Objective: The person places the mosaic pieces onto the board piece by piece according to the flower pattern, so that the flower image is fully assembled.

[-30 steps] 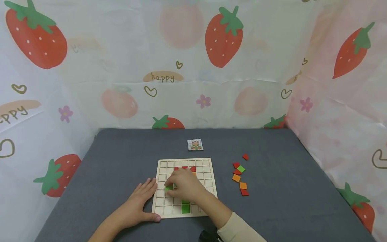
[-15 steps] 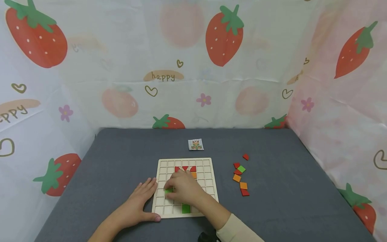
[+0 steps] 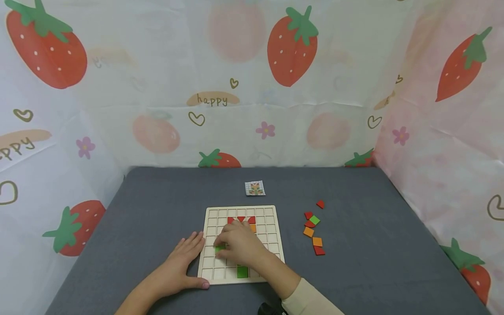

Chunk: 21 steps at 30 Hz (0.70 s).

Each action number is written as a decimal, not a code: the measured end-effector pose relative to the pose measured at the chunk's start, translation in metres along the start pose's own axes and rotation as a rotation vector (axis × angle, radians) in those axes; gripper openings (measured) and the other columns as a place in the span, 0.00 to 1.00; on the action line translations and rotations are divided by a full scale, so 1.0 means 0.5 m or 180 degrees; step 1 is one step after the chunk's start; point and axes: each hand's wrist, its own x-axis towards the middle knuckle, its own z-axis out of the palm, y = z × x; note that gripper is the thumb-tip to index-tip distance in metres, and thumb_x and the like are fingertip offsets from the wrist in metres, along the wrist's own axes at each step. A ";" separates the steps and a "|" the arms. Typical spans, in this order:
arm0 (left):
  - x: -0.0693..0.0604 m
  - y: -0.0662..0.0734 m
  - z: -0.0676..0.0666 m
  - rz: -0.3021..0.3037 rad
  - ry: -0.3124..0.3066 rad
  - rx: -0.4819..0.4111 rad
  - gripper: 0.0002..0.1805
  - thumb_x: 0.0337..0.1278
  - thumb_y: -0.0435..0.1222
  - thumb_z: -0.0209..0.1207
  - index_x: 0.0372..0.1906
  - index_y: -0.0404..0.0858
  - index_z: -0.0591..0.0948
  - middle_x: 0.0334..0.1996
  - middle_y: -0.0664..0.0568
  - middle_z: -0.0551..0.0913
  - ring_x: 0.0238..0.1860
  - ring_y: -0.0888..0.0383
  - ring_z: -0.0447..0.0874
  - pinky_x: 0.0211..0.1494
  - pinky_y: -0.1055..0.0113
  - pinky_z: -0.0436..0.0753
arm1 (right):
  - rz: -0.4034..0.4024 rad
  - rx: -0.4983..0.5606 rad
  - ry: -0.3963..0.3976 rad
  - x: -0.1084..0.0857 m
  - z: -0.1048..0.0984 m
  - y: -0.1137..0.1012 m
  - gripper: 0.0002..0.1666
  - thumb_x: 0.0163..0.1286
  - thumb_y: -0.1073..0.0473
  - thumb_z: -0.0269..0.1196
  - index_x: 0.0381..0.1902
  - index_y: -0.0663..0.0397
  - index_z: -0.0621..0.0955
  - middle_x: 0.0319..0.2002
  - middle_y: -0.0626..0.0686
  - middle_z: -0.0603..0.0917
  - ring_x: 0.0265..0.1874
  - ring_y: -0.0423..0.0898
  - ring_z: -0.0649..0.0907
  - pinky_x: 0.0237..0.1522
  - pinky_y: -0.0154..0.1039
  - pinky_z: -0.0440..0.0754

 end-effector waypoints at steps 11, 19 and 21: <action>0.000 -0.003 0.000 0.0006 0.0001 0.0040 0.70 0.39 0.72 0.68 0.81 0.35 0.55 0.82 0.45 0.51 0.84 0.44 0.40 0.84 0.58 0.33 | -0.0087 -0.0113 -0.0013 0.001 -0.033 0.008 0.12 0.65 0.45 0.73 0.46 0.34 0.90 0.43 0.36 0.86 0.44 0.37 0.78 0.52 0.41 0.76; 0.003 -0.003 0.002 -0.0056 -0.0037 0.0075 0.71 0.37 0.72 0.69 0.81 0.35 0.55 0.82 0.45 0.51 0.84 0.45 0.40 0.82 0.41 0.41 | -0.0058 -0.0057 0.0328 -0.019 -0.128 0.060 0.12 0.68 0.49 0.72 0.49 0.39 0.90 0.46 0.41 0.86 0.47 0.43 0.80 0.56 0.47 0.77; 0.003 -0.003 0.002 -0.0076 -0.0060 0.0068 0.71 0.38 0.72 0.69 0.81 0.35 0.55 0.83 0.45 0.51 0.84 0.45 0.40 0.82 0.40 0.41 | -0.0050 -0.0039 0.0435 -0.028 -0.150 0.081 0.12 0.68 0.50 0.72 0.49 0.39 0.90 0.46 0.41 0.86 0.48 0.45 0.80 0.55 0.49 0.77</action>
